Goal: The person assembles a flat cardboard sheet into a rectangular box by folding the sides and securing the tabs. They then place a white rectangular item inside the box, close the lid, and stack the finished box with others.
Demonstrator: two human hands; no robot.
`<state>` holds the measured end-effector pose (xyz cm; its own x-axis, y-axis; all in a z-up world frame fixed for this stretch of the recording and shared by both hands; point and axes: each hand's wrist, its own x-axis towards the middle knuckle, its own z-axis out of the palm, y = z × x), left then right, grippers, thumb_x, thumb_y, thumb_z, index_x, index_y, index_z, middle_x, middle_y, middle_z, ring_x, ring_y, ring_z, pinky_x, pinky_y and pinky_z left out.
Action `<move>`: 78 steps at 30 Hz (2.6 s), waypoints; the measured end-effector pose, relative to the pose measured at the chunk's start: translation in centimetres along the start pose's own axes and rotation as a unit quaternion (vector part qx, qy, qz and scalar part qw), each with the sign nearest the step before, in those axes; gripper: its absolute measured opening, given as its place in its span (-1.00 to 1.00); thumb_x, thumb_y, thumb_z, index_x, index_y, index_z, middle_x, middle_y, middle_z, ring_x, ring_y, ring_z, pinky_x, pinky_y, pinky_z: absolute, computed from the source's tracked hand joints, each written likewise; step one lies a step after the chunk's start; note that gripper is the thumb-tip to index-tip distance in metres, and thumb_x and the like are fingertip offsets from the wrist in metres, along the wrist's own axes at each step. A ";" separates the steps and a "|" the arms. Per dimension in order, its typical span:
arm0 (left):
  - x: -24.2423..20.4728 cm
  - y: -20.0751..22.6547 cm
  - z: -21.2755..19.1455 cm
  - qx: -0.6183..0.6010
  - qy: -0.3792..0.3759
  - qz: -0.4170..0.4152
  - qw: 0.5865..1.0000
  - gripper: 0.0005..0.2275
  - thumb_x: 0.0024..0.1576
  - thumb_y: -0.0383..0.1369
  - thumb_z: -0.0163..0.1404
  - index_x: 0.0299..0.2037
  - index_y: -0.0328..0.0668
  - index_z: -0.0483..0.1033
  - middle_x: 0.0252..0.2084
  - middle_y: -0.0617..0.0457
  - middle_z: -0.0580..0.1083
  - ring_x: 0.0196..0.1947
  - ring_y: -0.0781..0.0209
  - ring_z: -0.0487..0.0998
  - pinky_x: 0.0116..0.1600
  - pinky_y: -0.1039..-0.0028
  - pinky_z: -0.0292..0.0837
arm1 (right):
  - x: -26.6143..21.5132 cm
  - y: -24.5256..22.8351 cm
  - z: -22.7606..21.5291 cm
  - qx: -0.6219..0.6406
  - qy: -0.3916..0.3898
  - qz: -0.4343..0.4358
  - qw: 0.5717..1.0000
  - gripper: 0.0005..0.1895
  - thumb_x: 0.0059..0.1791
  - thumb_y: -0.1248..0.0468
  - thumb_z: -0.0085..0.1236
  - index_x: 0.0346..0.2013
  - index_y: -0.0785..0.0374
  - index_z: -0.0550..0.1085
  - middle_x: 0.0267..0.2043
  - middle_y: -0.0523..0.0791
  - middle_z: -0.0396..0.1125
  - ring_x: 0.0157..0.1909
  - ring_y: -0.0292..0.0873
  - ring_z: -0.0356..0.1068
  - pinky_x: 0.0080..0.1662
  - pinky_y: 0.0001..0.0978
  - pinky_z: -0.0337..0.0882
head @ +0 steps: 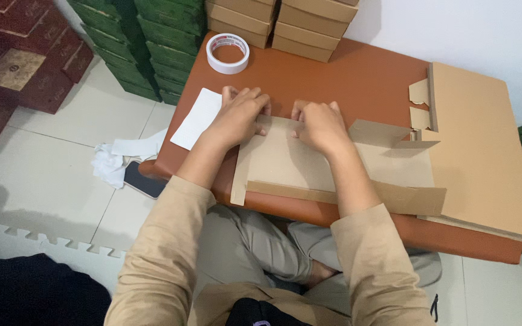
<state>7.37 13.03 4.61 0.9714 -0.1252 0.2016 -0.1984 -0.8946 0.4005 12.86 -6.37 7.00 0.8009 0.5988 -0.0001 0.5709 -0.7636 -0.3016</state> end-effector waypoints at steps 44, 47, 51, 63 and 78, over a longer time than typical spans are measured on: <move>-10.0 5.0 -2.1 -0.023 0.191 0.016 0.981 -0.85 0.33 -0.27 -0.05 -0.09 -0.01 0.61 -0.06 0.02 0.56 0.12 -0.09 0.50 0.33 -0.02 0.15 | -25.4 9.1 -7.1 0.088 0.263 0.049 0.960 -0.53 0.04 0.29 0.07 0.28 0.22 0.38 0.17 0.03 0.29 0.30 0.19 0.25 0.29 0.11 0.18; -11.9 10.8 0.5 0.080 0.259 0.016 0.962 -0.84 0.27 -0.25 -0.01 -0.30 -0.08 0.47 -0.26 0.03 0.43 -0.13 -0.04 0.37 0.10 0.10 0.13 | -28.0 13.9 -4.7 0.105 0.281 0.104 0.948 -0.47 0.00 0.24 0.16 0.29 0.17 0.38 0.20 -0.01 0.26 0.33 0.06 0.20 0.33 -0.02 0.16; -10.0 18.0 4.9 -0.008 0.213 0.099 0.972 -0.56 0.07 -0.13 0.19 0.10 -0.17 0.52 -0.03 -0.03 0.54 0.05 0.02 0.51 0.18 0.13 0.15 | -27.3 16.3 -1.5 0.135 0.314 0.109 0.933 -0.67 -0.06 0.23 0.33 -0.01 0.17 0.54 0.11 -0.03 0.31 0.23 0.09 0.28 0.28 0.02 0.20; -6.4 16.3 8.9 -0.137 0.148 0.093 0.975 -0.93 0.07 -0.37 0.18 -0.39 0.09 0.55 -0.47 0.28 0.53 -0.35 0.29 0.57 0.30 0.07 0.02 | -25.8 15.1 0.5 0.287 0.326 0.146 0.889 -0.94 -0.04 0.36 0.31 -0.30 0.28 0.59 -0.45 -0.04 0.47 -0.41 -0.09 0.45 -0.29 -0.31 0.43; -4.4 18.0 5.5 0.040 0.215 0.219 0.951 -0.92 0.22 -0.35 0.03 -0.34 0.04 0.48 -0.43 0.18 0.41 -0.23 0.30 0.46 0.31 -0.02 0.05 | -19.9 9.9 -8.9 0.095 0.048 -0.064 0.992 -0.89 0.00 0.41 0.10 -0.27 0.27 0.58 -0.39 -0.02 0.48 -0.33 0.06 0.50 -0.26 -0.16 0.50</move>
<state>0.24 -4.86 6.03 0.6508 -0.3222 0.6875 -0.5448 -0.8289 0.1272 4.17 -27.97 12.54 0.7433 0.6547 0.1375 0.6316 -0.6190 -0.4668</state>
